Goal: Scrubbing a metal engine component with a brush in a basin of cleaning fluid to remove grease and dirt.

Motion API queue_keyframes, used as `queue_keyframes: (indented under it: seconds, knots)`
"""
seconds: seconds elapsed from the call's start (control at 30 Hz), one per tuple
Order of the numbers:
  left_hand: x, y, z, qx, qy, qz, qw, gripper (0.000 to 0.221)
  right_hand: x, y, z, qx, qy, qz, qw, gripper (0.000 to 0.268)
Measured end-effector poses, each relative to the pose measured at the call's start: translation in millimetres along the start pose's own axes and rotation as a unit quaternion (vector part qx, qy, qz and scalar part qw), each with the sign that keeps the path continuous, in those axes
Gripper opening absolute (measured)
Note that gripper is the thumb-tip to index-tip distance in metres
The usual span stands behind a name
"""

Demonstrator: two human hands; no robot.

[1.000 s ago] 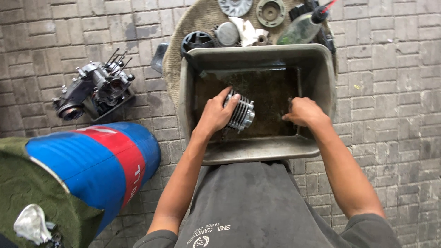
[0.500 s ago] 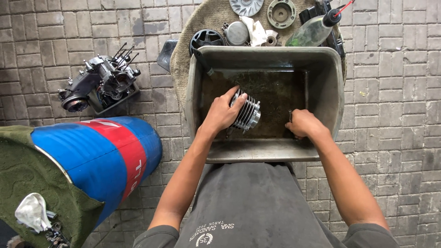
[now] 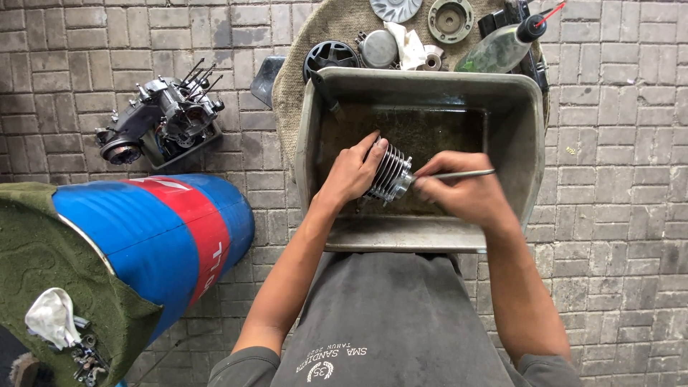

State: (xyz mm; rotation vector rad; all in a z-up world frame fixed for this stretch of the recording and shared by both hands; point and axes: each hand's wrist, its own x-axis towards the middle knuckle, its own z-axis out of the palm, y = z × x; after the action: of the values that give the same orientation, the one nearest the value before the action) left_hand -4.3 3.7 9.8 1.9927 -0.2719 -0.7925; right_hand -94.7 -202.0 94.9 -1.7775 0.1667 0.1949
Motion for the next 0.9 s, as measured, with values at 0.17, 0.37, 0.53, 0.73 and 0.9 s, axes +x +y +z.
queue_keyframes:
  seconds: [0.17,0.37,0.53,0.73,0.9]
  knots:
    - [1,2,0,0.004,-0.008,-0.002,1.000,0.066,10,13,23,-0.072,-0.065,-0.004,0.995,0.004]
    - [-1,3,-2,-0.004,-0.007,0.001,1.000,0.067,25,22,26,-0.122,-0.068,0.013,0.990,0.007]
    - [1,-1,1,0.000,-0.009,-0.006,1.000,0.067,41,11,19,-0.191,-0.058,-0.084,0.976,0.009]
    - [5,-4,2,0.009,-0.005,0.000,1.000,0.065,29,22,27,-0.196,-0.116,-0.117,0.967,0.009]
    - [5,-3,2,0.011,-0.001,-0.005,1.000,0.060,39,31,14,-0.199,-0.052,-0.166,0.965,0.018]
